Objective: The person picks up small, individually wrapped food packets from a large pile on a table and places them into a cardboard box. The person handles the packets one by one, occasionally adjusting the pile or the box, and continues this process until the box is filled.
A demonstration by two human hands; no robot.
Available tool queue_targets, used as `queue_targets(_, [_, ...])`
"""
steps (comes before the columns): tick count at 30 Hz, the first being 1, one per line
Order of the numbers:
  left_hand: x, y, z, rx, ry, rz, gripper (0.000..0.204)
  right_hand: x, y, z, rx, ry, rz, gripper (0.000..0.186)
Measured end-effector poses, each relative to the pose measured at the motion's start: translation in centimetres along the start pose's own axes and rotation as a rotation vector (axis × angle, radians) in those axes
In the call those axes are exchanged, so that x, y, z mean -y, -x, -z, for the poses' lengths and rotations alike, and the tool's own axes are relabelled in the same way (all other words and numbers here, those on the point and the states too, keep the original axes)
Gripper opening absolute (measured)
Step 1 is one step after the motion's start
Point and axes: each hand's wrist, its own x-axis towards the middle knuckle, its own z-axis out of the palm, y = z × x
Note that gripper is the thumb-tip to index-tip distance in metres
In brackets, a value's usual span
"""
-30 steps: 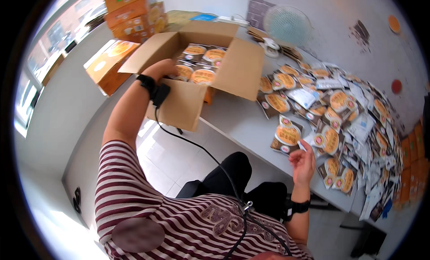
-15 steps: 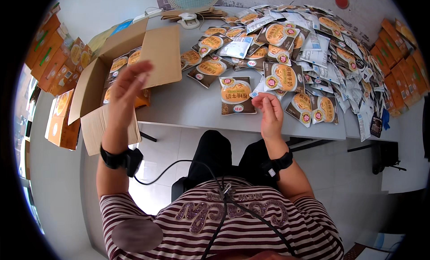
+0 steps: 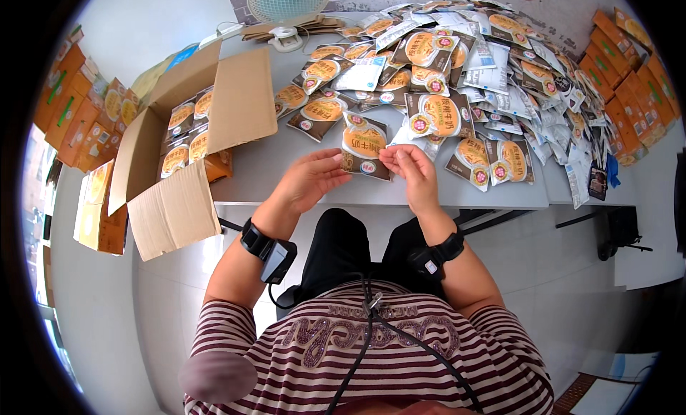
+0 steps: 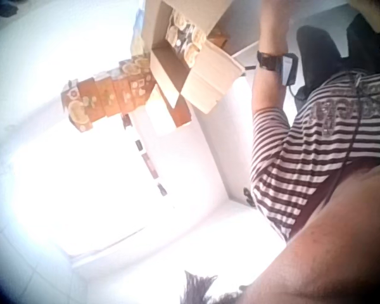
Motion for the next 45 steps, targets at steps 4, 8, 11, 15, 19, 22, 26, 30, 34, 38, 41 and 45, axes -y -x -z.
queue_targets(4, [0.4,-0.9,-1.1,0.044,-0.164,0.057,0.041,0.5,0.0,0.0,0.062,-0.003,-0.053,0.025])
queue_targets(8, [2.0,-1.2,-1.6,-0.085,-0.386,-0.159,0.034,0.3,-0.2,0.1,0.060,-0.028,-0.069,0.024])
queue_targets(11, [2.0,-0.8,-0.8,-0.081,-0.339,-0.247,0.031,0.3,0.0,0.3,0.014,-0.088,-0.060,0.022])
queue_targets(15, [0.6,0.5,1.8,0.090,-0.124,-0.270,0.031,-0.3,-0.2,1.0,-0.092,-0.131,-0.020,0.026])
queue_targets(19, [-0.8,1.7,1.9,0.111,0.072,-0.331,0.036,0.7,-0.1,0.2,-0.128,-0.107,-0.054,0.040])
queue_targets(22, [-1.8,1.5,1.8,0.211,0.052,-0.296,0.037,0.4,-0.1,1.3,0.142,-0.145,-0.158,0.050])
queue_targets(26, [-1.6,0.0,1.4,0.266,-0.071,-0.224,0.035,0.3,0.1,2.1,0.285,-0.260,-0.289,0.048])
queue_targets(30, [-0.8,-1.2,0.8,0.260,-0.088,-0.219,0.033,2.7,0.4,-0.1,0.160,-0.171,-0.370,0.041])
queue_targets(34, [0.6,-2.3,0.0,0.068,-0.006,-0.253,0.027,1.5,-0.2,1.3,0.208,-0.130,-0.327,0.043])
queue_targets(38, [2.3,-3.0,-0.3,-0.061,-0.248,-0.332,0.032,1.3,0.0,0.5,0.125,-0.076,-0.252,0.043])
queue_targets(41, [2.7,-3.1,0.1,-0.126,-0.407,-0.363,0.035,1.3,0.3,0.3,0.100,-0.045,-0.236,0.044])
queue_targets(45, [3.4,-3.5,1.0,-0.173,-0.523,-0.502,0.034,1.8,0.1,0.1,0.144,-0.034,-0.258,0.045])
